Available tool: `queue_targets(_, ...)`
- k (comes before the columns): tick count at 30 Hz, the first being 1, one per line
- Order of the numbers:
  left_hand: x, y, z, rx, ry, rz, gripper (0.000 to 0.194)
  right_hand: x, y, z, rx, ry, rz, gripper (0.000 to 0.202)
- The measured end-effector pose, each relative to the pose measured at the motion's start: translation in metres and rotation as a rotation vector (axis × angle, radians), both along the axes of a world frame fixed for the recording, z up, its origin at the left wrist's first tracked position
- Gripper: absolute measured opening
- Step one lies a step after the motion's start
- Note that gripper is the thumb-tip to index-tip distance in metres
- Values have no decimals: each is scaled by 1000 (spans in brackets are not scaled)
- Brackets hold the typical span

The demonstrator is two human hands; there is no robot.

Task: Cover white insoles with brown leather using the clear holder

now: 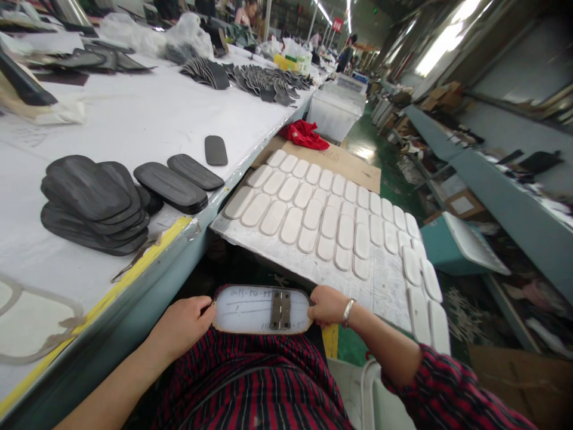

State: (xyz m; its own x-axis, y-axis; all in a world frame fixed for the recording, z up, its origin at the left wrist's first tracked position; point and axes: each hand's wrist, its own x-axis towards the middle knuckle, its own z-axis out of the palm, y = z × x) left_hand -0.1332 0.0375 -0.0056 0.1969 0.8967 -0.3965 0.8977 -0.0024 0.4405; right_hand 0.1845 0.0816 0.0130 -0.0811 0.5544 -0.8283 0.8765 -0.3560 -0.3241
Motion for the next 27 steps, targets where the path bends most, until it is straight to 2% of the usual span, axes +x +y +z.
queue_targets(5, -4, 2, -1, -19, -50, 1, 34, 5, 9, -10, -236, 66, -108, 16)
queue_targets(7, -6, 2, -1, -50, -90, 19, 35, 11, 5, -7, -279, 136, -158, 19)
queue_targets(12, -8, 1, -1, -94, -183, 52, 37, 22, -13, 6, -339, 336, -335, 40)
queue_targets(14, -9, 1, -2, -98, -193, 54, 37, 19, -18, 7, -279, 306, -341, 35)
queue_targets(18, -13, 0, -5, -108, -232, 80, 38, 5, -26, 1, -77, 136, -244, 20)
queue_targets(23, -15, -2, 0, -99, -319, 102, 35, -4, -33, -3, 78, 118, -161, 18)
queue_targets(27, -13, 2, 3, -93, -256, 106, 30, -1, -34, -11, 118, 92, -150, 19)
